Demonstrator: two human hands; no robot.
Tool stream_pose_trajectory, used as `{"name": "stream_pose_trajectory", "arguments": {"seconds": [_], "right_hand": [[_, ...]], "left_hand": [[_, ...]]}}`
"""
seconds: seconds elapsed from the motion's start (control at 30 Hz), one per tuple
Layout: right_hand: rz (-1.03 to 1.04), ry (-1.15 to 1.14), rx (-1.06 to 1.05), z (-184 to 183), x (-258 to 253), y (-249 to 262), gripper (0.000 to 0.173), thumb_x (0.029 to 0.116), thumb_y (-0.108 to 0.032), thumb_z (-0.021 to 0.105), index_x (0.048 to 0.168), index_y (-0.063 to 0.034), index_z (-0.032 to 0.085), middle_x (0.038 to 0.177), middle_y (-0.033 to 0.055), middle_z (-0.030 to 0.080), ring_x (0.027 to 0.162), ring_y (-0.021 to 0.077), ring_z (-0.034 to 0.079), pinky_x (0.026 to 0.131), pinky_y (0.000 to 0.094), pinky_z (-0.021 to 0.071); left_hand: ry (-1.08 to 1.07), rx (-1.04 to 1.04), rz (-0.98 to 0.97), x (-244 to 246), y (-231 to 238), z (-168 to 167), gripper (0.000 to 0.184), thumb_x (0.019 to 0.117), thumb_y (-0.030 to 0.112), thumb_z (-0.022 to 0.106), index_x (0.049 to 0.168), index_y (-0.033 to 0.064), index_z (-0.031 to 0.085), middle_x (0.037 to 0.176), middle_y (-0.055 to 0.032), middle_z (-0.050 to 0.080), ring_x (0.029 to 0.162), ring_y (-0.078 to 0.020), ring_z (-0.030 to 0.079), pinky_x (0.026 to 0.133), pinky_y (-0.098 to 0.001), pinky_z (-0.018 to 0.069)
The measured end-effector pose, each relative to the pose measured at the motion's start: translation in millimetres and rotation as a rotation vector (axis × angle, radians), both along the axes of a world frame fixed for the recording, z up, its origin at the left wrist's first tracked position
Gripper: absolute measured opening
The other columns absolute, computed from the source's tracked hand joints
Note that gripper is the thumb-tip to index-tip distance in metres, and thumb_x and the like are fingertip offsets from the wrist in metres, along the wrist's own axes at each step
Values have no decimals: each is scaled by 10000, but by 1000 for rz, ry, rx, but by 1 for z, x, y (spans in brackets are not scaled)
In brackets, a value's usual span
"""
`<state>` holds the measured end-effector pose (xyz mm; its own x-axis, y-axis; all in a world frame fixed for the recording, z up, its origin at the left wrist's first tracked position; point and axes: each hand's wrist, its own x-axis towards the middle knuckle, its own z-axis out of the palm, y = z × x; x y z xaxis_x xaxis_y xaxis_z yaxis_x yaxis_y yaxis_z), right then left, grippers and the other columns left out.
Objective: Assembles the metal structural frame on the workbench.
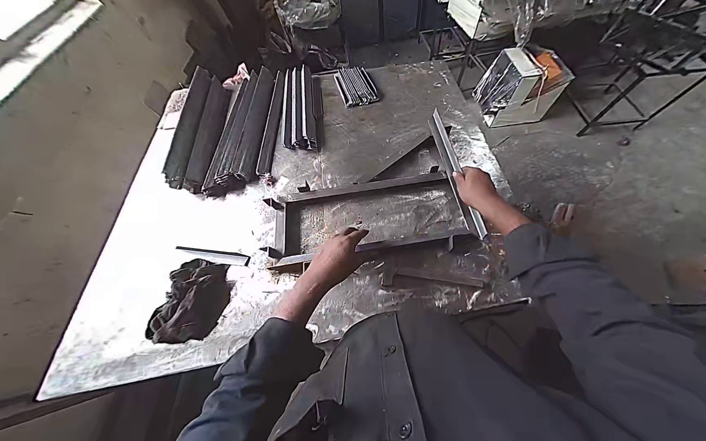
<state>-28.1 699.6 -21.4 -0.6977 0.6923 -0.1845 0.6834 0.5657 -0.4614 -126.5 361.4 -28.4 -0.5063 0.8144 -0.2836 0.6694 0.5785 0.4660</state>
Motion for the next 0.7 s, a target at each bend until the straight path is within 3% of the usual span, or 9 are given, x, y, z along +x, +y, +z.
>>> {"name": "stream_pose_trajectory", "arguments": {"seconds": [0.13, 0.23, 0.33, 0.47, 0.63, 0.7], "right_hand": [[15, -21, 64, -27, -27, 37, 460, 1098, -314, 419, 1149, 65, 675, 1192, 300, 645, 1161, 446, 627, 969, 619, 490], [5, -37, 79, -44, -37, 45, 431, 1090, -291, 437, 1164, 53, 685, 1257, 299, 606, 1205, 434, 598, 989, 590, 491], [-3, -38, 54, -46, -29, 44, 431, 1096, -288, 420, 1163, 48, 680, 1214, 294, 633, 1196, 438, 605, 999, 595, 479], [2, -21, 35, -47, -12, 35, 417, 1092, -288, 425, 1186, 23, 687, 1177, 276, 661, 1171, 424, 625, 1002, 588, 473], [-32, -32, 56, -52, -7, 32, 431, 1092, -307, 417, 1289, -10, 659, 1273, 259, 629, 1234, 404, 598, 1040, 569, 467], [-33, -46, 66, -54, -8, 33, 432, 1089, -316, 422, 1266, -8, 667, 1257, 256, 634, 1219, 403, 606, 1022, 579, 474]], "left_hand": [[20, 26, -25, -1, -1, -22, 328, 1033, 375, 579, 1206, 160, 758, 1232, -88, 732, 1192, -274, 675, 1040, -535, 508], [58, 52, -4, 4, -5, -33, 291, 1041, 263, 553, 1235, 185, 756, 1237, -74, 731, 1182, -266, 678, 1041, -515, 506], [136, 141, -2, 8, -7, -42, 300, 1043, 182, 533, 1241, 181, 758, 1228, -79, 738, 1157, -280, 692, 1035, -519, 513], [175, 213, -4, 11, -11, -52, 291, 1043, 157, 535, 1220, 167, 765, 1208, -85, 749, 1126, -288, 711, 1008, -532, 532], [175, 200, -60, 7, -9, -51, 284, 1053, 168, 529, 1213, 167, 764, 1179, -97, 751, 1076, -290, 726, 952, -524, 561], [172, 185, -71, 6, -9, -50, 295, 1058, 163, 512, 1221, 164, 758, 1185, -101, 749, 1085, -293, 724, 956, -525, 560]]}}
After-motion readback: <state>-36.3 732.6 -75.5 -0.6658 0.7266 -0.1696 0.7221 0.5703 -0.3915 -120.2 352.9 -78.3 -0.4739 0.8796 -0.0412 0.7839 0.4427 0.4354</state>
